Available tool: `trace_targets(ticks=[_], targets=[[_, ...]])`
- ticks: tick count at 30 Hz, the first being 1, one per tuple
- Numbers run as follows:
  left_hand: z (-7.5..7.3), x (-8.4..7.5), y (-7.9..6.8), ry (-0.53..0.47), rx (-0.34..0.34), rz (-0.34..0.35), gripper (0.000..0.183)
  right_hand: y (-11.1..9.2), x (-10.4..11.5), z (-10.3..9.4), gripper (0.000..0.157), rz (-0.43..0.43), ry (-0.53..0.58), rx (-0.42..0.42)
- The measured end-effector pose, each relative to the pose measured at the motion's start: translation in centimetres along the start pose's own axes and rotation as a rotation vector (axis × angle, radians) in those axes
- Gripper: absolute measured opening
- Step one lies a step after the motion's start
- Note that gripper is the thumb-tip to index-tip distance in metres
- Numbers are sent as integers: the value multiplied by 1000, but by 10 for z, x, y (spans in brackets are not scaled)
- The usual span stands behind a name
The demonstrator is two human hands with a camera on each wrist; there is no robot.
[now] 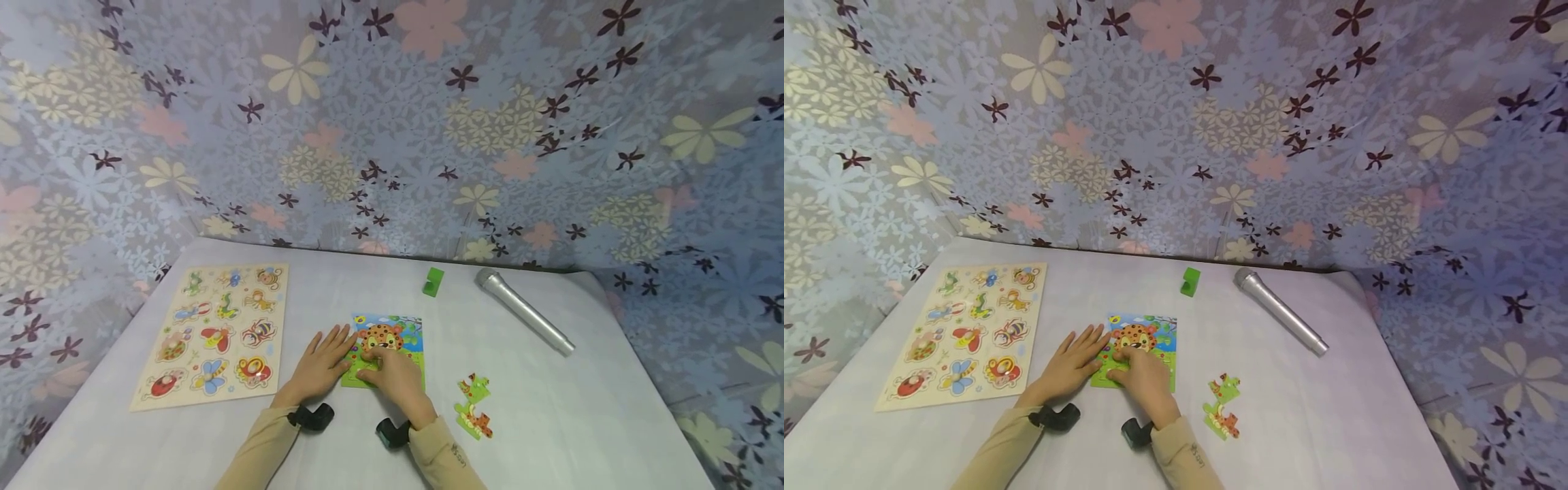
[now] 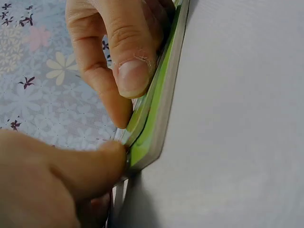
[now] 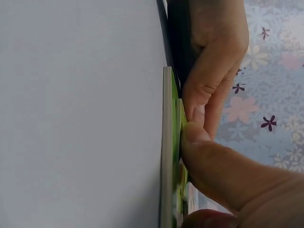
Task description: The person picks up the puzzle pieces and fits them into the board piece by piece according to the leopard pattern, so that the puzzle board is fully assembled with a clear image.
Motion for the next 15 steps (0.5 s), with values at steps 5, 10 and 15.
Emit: trace_targets(ticks=[5,10,15], targets=[[-2,-4,-1,9,-22,-17,49,0,0,-1,29,-15,-3,17],[-4,-6,0,10,-43,-23,51,-1,2,-1,27,-35,-53,-2],[-2,-3,0,18,-31,-28,53,-2,3,0,29,-36,-61,-21]])
Point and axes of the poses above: each hand's wrist, its own y-axis towards the middle knuckle, its own z-axis out of the palm, x = y × z, the point moved 6 cm from there along y, towards the middle knuckle, and after that the axes turned 5 degrees about z, right-handed, at the moved point
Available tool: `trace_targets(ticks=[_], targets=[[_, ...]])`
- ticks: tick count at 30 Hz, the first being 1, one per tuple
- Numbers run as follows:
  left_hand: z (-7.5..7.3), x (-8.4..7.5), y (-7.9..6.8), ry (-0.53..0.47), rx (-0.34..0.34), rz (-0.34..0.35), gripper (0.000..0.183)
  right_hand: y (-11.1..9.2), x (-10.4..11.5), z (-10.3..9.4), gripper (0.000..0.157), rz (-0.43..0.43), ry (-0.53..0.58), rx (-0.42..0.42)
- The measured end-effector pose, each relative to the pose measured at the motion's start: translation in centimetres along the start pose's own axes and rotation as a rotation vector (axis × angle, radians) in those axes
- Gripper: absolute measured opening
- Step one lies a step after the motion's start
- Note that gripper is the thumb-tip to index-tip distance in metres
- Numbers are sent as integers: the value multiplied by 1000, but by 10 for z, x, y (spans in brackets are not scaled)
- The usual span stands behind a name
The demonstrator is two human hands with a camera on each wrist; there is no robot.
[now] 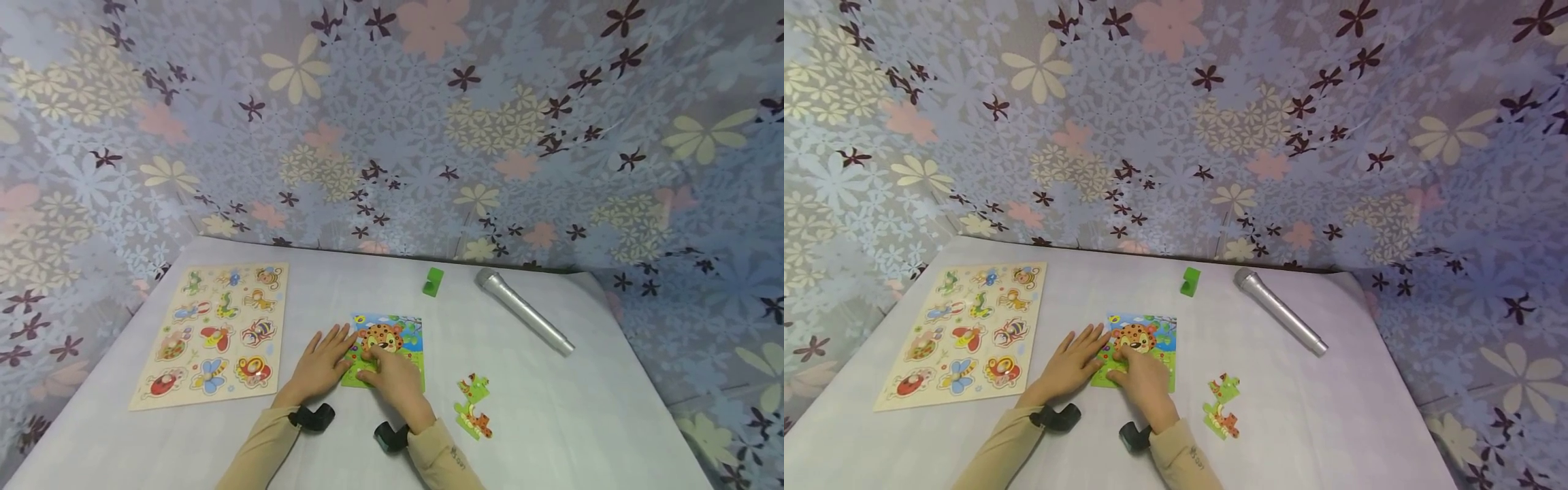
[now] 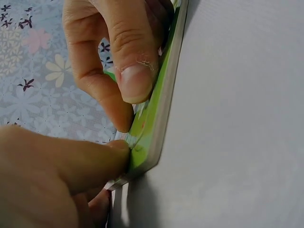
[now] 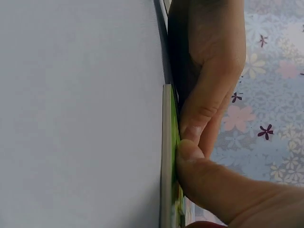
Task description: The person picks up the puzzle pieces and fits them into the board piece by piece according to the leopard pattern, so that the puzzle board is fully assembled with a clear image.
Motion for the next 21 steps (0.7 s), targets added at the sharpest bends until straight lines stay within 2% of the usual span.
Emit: trace_targets(ticks=[6,9,11,14,18,21], targets=[[2,1,0,5,31,12,59,2,-7,-1,32,-42,98,43],[0,0,3,2,28,18,60,6,-17,-9,35,-53,258,117],[0,-1,4,2,36,13,60,7,-28,-18,38,-28,373,157],[1,-2,3,-3,57,-3,61,7,-51,-34,42,45,479,145],[0,-3,2,-12,65,-9,61,2,-93,-57,43,150,456,49],[-2,-3,0,-19,52,-6,61,-8,-124,-71,43,194,410,25]])
Point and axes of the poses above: each hand's wrist, its own y-axis towards the middle knuckle, its own z-axis out of the palm, x = y × z, the point moved 6 cm from there along y, towards the middle knuckle, and after that the axes turned 5 degrees about z, right-handed, at the moved point
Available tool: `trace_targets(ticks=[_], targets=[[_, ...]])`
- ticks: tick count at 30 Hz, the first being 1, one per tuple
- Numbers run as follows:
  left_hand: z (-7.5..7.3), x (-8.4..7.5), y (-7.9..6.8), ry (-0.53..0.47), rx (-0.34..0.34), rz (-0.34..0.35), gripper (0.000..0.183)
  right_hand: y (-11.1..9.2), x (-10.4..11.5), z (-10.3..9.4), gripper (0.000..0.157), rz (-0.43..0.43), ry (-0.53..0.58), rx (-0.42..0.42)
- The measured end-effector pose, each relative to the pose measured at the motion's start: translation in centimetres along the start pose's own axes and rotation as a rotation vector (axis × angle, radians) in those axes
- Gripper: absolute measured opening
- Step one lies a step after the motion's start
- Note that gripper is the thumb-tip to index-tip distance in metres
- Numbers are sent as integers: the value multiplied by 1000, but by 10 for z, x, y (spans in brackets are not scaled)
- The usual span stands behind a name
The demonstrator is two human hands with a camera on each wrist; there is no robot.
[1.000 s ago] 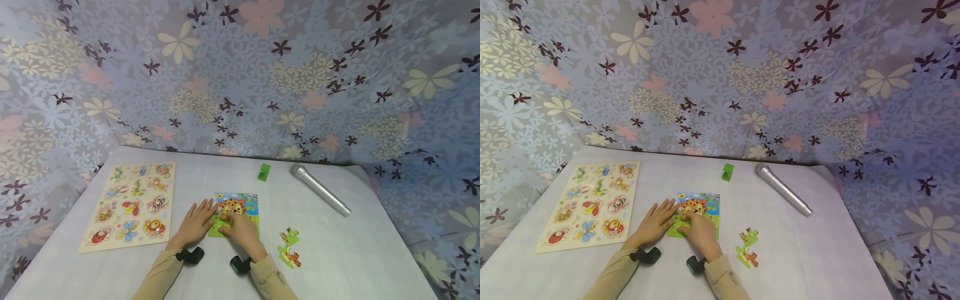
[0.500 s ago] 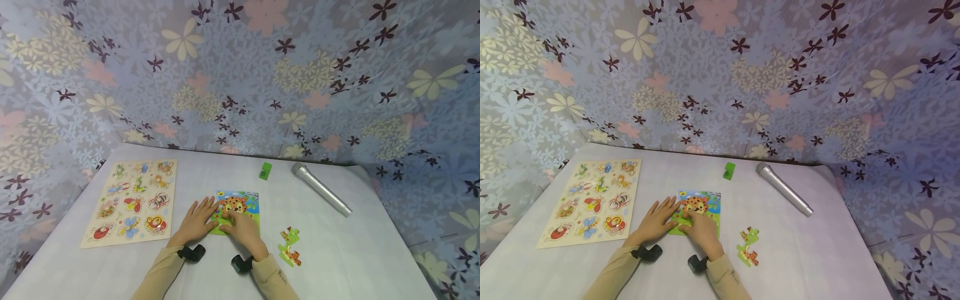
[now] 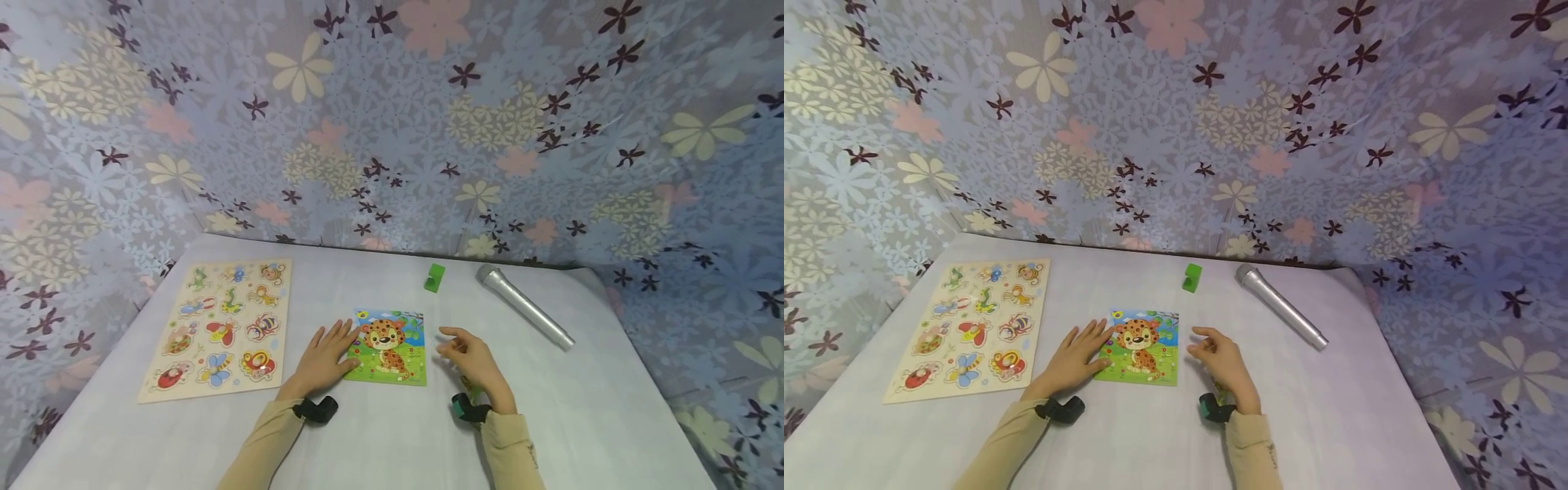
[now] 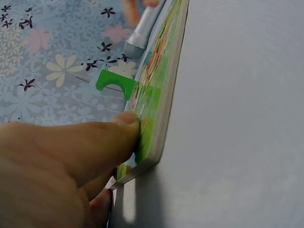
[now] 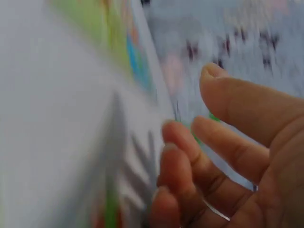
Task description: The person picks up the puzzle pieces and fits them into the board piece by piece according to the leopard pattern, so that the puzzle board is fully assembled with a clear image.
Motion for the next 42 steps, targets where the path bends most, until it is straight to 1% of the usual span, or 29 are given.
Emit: trace_targets(ticks=[3,6,7,9,11,13,16,20,24,27,31,33,35,38,42], targets=[[-1,0,0,6,-3,3,61,-10,-20,-26,44,10,-32,-8],[-2,0,0,8,-8,11,61,-20,-37,-50,46,26,-40,-33],[-2,-1,0,8,-9,12,61,-24,-41,-56,47,29,-40,-29],[-2,-2,0,1,-11,16,61,-30,-50,-66,50,37,-27,-9],[-2,-3,-1,0,-10,15,61,-35,-58,-70,53,33,-10,42],[-1,-2,-1,6,-5,8,61,-39,-61,-70,57,12,-3,106],[0,-2,-1,7,-6,4,61,-41,-60,-66,57,-33,-39,162],[1,-2,0,-3,-5,9,60,-41,-53,-60,49,-55,-126,162],[1,-1,0,3,-8,12,60,-42,-46,-57,36,-22,-150,151],[2,0,0,2,-15,15,61,-42,-42,-57,32,-11,-132,167],[1,1,0,5,-15,15,61,-40,-36,-56,26,1,-67,187],[0,1,0,2,-20,12,60,-39,-35,-56,21,11,-57,171],[0,1,0,6,-19,11,60,-38,-33,-57,19,26,-50,139],[2,1,1,7,-18,15,60,-36,-28,-55,24,12,-17,128],[4,3,0,-5,-32,35,62,-29,-13,-44,30,-17,58,161]])
Point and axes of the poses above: each hand's wrist, its own y-axis towards the middle knuckle, its own z-axis out of the palm, x = y × z, the point moved 6 cm from there along y, towards the middle knuckle, and after that the axes turned 5 degrees about z, right-handed, at the moved point
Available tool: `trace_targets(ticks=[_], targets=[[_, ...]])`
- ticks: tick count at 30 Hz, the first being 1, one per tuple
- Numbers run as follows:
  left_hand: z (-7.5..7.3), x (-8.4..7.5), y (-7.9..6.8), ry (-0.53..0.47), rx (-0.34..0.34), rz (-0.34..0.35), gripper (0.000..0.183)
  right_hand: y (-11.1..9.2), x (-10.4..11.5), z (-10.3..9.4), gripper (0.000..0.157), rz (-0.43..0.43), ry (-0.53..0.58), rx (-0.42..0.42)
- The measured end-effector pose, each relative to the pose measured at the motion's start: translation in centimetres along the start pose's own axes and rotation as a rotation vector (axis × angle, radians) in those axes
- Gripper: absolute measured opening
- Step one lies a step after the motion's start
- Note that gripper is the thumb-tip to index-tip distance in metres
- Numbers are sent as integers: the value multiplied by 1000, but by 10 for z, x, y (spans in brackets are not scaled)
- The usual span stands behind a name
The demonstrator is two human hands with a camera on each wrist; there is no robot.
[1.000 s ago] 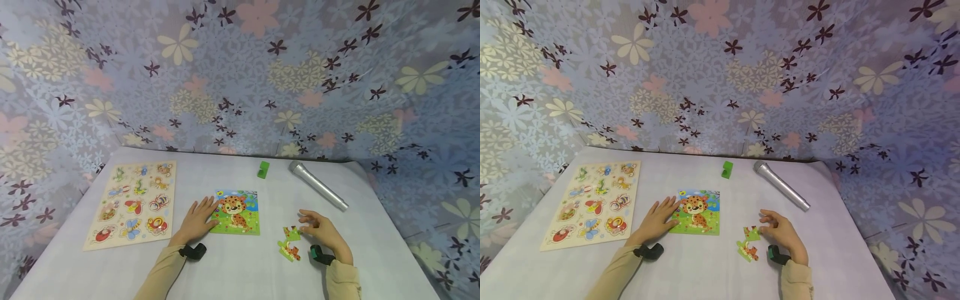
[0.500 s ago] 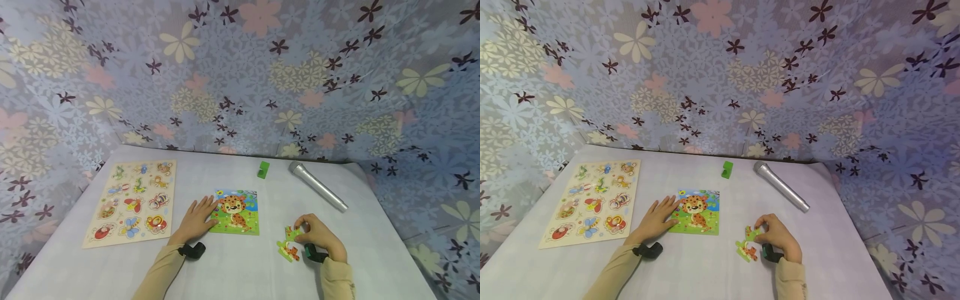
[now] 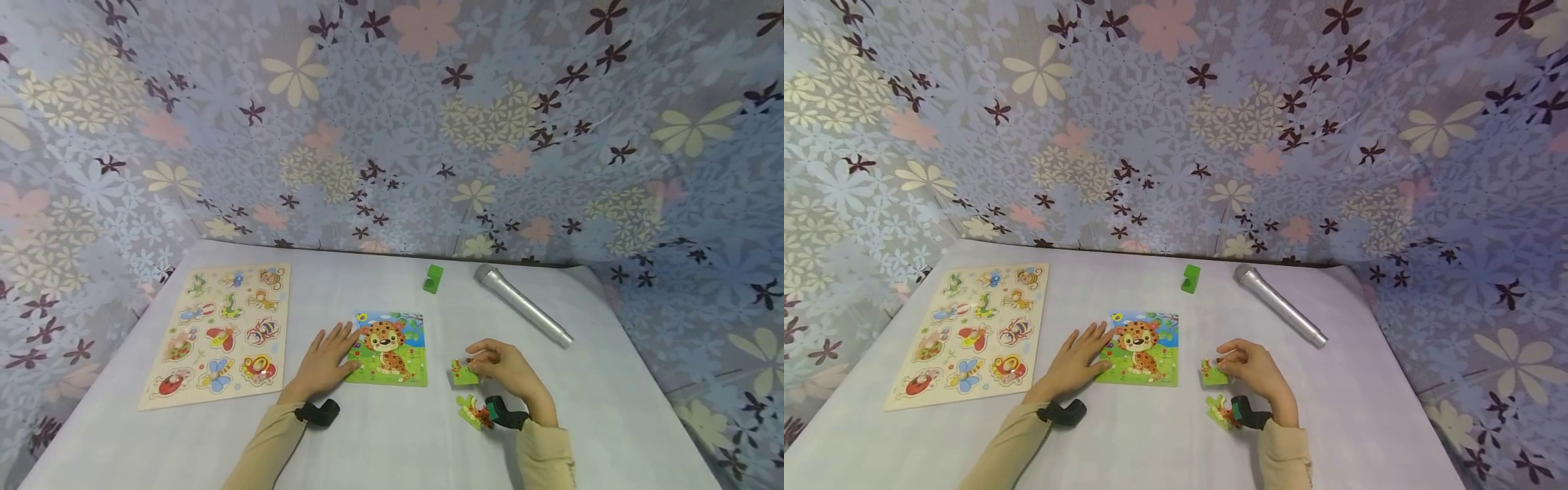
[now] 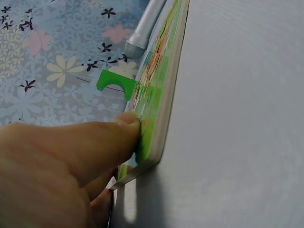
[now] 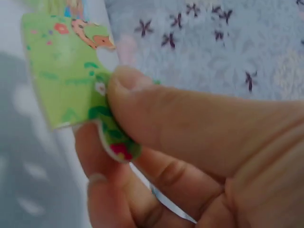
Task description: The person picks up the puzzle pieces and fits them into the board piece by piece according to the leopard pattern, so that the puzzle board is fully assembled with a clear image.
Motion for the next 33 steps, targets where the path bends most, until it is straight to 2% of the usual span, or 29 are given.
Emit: trace_targets(ticks=[7,10,13,17,22,28,33], targets=[[-1,-5,-7,-58,-75,90,64,26,23,34,25,-10,39,13],[2,-4,-6,-43,-41,73,64,31,28,51,23,-3,87,39],[5,-1,-4,-7,-2,18,62,34,31,63,25,-1,121,67],[2,-1,-1,29,-4,-15,60,38,34,69,29,-21,89,64],[-1,-2,-1,28,1,-20,60,41,34,65,24,-5,44,-15],[0,0,0,31,0,-24,60,46,35,60,25,6,136,-158],[0,-1,0,23,-7,-19,60,48,36,68,25,2,157,-184]])
Point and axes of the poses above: each hand's wrist, its own y-axis towards the middle knuckle, its own z-axis out of the palm, x = y × z, the point moved 6 cm from there along y, towards the middle knuckle, and after that the axes turned 5 degrees about z, right-handed, at the moved point
